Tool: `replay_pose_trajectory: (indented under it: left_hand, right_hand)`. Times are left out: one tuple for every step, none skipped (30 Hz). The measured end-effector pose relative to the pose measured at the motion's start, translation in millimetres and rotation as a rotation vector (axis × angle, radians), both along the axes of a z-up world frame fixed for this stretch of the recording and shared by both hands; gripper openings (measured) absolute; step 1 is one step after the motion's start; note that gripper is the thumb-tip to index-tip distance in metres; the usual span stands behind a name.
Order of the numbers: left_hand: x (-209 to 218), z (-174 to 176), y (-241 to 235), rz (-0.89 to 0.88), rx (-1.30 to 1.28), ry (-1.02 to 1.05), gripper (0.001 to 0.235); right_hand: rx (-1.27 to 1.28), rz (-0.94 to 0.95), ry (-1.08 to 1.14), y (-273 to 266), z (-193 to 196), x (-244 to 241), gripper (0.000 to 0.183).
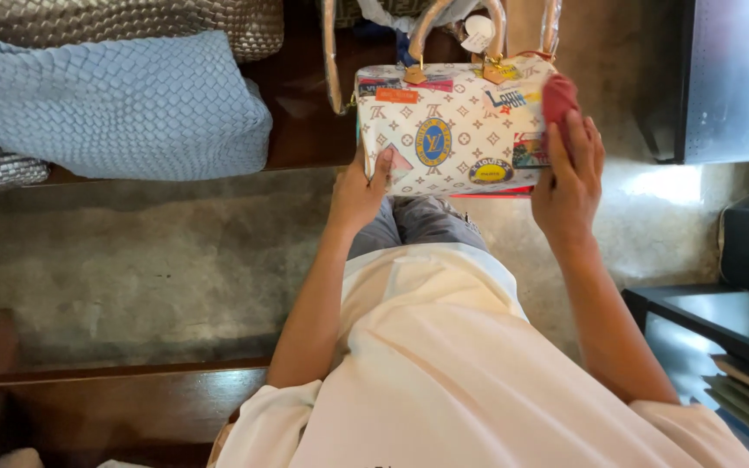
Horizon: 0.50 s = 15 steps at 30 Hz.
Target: The person cleans a white handbag with a colorful pattern using a red cloth. They wipe the exterior surfaces, including the sides and bottom, and then open the bag to wipe the interior lining. The person rotates the bag to access different areas while standing in front of a display of other handbags.
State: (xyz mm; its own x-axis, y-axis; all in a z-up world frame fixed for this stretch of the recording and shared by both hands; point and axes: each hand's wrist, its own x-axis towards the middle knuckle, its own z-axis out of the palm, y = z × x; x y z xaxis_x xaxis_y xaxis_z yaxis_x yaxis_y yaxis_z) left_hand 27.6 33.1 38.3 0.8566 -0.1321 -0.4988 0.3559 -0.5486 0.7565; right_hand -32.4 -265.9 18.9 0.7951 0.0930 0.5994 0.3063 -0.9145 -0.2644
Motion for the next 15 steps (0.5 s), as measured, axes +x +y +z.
replay_pose_trajectory:
  left_hand:
    - [1, -6, 1, 0.009, 0.004, -0.001, 0.079]
    - [1, -13, 3, -0.028, 0.018, -0.015, 0.081]
    - [1, -19, 4, -0.067, 0.034, -0.028, 0.083]
    - [-1, -25, 6, -0.058, 0.040, -0.028, 0.083]
    - [-2, -31, 7, -0.081, 0.022, -0.061, 0.086]
    - [-2, -37, 7, -0.104, 0.004, -0.093, 0.088]
    - [-3, -47, 11, -0.092, 0.014, -0.097, 0.088]
    - [-4, -58, 15, -0.097, -0.007, -0.153, 0.080]
    - [-4, -69, 18, -0.109, -0.032, -0.209, 0.073]
    - [-5, -72, 21, -0.104, -0.025, -0.213, 0.073]
    - [-6, -76, 23, -0.116, -0.055, -0.247, 0.069]
    - [-7, -80, 24, -0.129, -0.086, -0.281, 0.066]
    - [-7, -101, 28, -0.135, -0.087, -0.278, 0.066]
    - [-7, -123, 32, -0.096, -0.094, -0.248, 0.067]
    - [-1, -144, 36, -0.057, -0.101, -0.228, 0.070]
  right_hand:
    - [0.004, 0.009, -0.001, 4, -5, 1, 0.045]
    - [0.003, -0.005, -0.010, 8, -9, 2, 0.046]
    - [0.003, -0.021, -0.019, 13, -14, 2, 0.047]
    - [0.009, -0.012, -0.019, 28, -21, 7, 0.047]
    - [0.032, 0.012, -0.069, 42, -28, 13, 0.043]
    - [0.055, 0.036, -0.119, 56, -35, 18, 0.039]
    - [0.065, 0.048, -0.123, 82, -23, 24, 0.039]
    - [0.140, 0.077, -0.075, 108, -10, 29, 0.029]
    - [0.210, 0.100, -0.028, 131, 2, 32, 0.022]
    - [0.216, 0.106, -0.032, 156, -7, 34, 0.022]
    - [0.492, 0.229, 0.088, 178, -15, 34, 0.029]
    - [0.766, 0.353, 0.211, 200, -24, 34, 0.035]
    - [0.766, 0.346, 0.211, 201, -17, 36, 0.035]
    - [0.396, 0.305, 0.044, 202, -11, 38, 0.037]
    - [0.022, 0.257, -0.126, 203, -5, 45, 0.039]
